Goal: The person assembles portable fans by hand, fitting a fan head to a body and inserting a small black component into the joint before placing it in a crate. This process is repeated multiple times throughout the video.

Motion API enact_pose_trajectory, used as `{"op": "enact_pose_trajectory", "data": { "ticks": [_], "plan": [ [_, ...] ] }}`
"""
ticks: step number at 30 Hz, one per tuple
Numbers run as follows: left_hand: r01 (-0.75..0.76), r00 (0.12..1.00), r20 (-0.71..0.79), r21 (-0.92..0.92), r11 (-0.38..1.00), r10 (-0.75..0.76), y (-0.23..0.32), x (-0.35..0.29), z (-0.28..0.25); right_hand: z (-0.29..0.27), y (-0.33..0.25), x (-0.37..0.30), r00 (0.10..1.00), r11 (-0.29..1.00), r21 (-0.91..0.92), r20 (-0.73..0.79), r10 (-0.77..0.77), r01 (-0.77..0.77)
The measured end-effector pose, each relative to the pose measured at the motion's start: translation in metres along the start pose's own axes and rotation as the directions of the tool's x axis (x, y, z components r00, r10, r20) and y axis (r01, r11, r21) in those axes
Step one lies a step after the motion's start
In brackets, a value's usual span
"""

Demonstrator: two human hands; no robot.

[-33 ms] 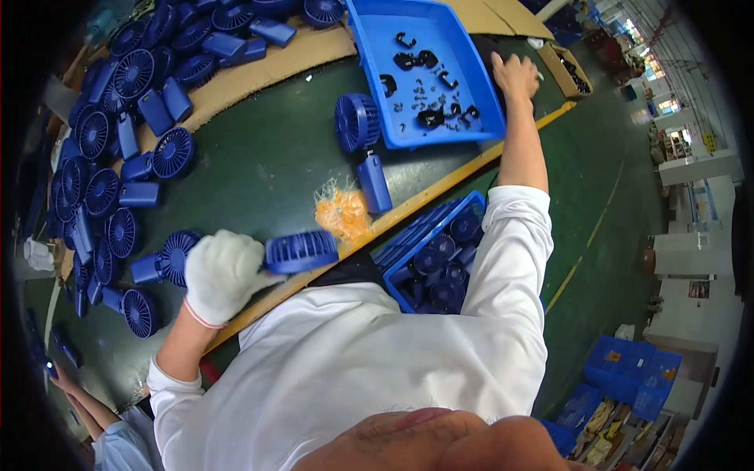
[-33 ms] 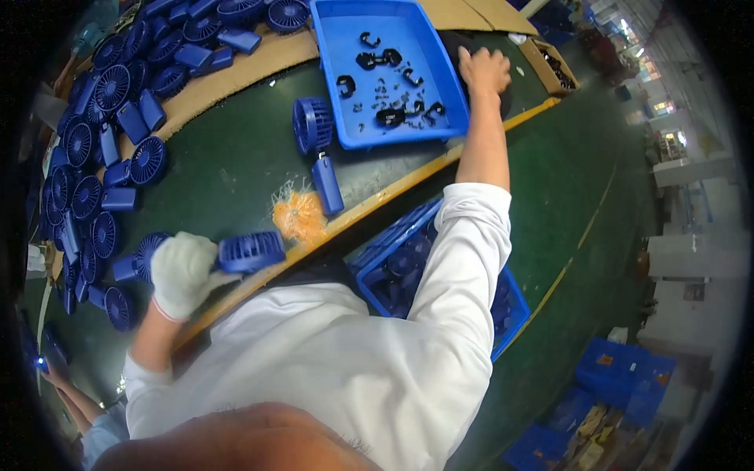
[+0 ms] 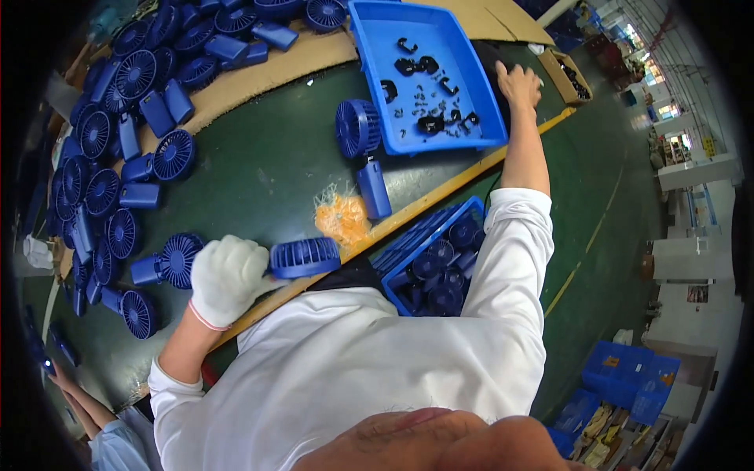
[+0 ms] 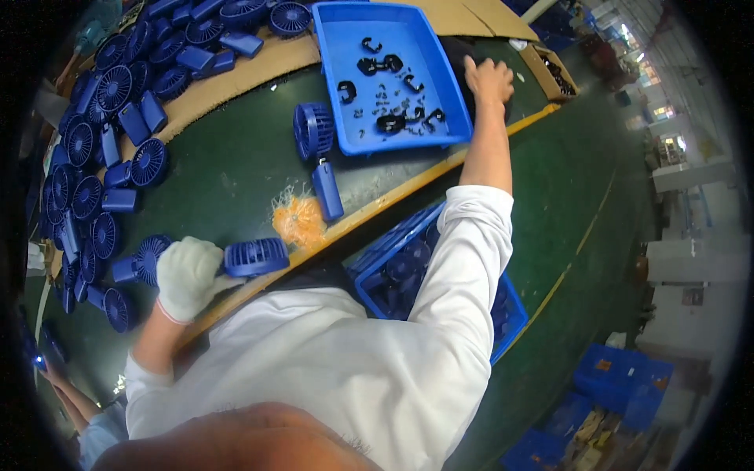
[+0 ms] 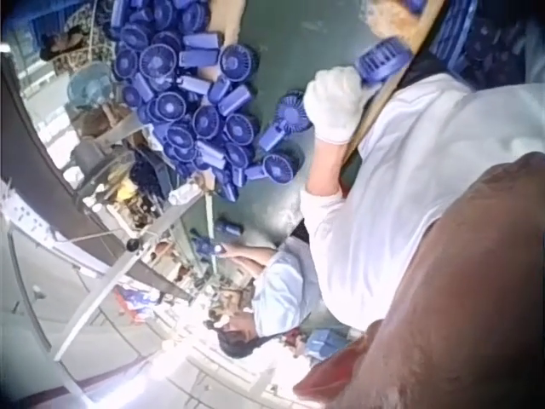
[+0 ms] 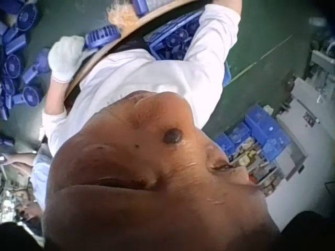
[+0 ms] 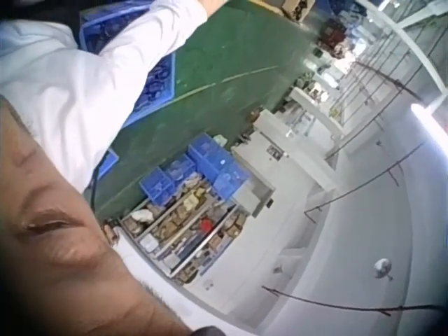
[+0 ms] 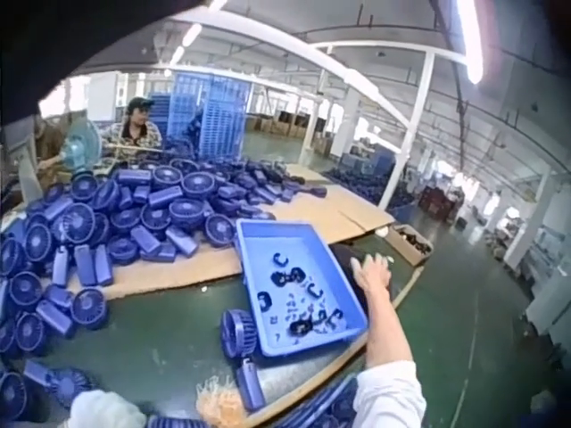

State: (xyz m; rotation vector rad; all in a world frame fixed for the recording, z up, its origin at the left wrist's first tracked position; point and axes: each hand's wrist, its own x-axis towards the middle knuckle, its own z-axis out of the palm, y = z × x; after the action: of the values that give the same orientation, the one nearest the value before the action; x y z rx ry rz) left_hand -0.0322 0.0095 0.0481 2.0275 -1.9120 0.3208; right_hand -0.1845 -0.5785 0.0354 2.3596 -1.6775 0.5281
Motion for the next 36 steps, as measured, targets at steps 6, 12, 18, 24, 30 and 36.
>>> {"op": "enact_pose_trajectory", "data": {
  "ticks": [6,12,18,24,30,36],
  "plan": [
    [0.057,0.998,0.03,-0.033,0.998,-0.056,-0.002,-0.004,0.024,0.018,0.025,0.016,0.987,0.997,0.011,0.145,-0.074,0.073],
    [0.097,0.995,-0.006,-0.057,0.994,-0.097,-0.001,-0.004,0.03,0.026,0.023,0.02,0.981,0.99,0.013,0.139,-0.139,0.139],
    [0.172,0.985,0.007,-0.083,0.982,-0.172,0.003,-0.002,0.032,0.033,0.029,0.024,0.981,0.989,-0.009,0.13,-0.144,0.146],
    [0.204,0.979,-0.01,-0.072,0.976,-0.205,0.005,-0.005,0.034,0.028,0.027,0.023,0.98,0.987,-0.043,0.131,-0.149,0.156],
    [0.232,0.972,-0.028,-0.084,0.969,-0.235,0.006,-0.009,0.036,0.028,0.026,0.016,1.0,1.0,-0.009,0.022,0.015,-0.015],
    [0.237,0.969,-0.048,-0.091,0.967,-0.242,0.007,-0.01,0.037,0.017,0.02,0.014,0.987,0.994,0.032,0.128,0.099,-0.104]
  ]
}}
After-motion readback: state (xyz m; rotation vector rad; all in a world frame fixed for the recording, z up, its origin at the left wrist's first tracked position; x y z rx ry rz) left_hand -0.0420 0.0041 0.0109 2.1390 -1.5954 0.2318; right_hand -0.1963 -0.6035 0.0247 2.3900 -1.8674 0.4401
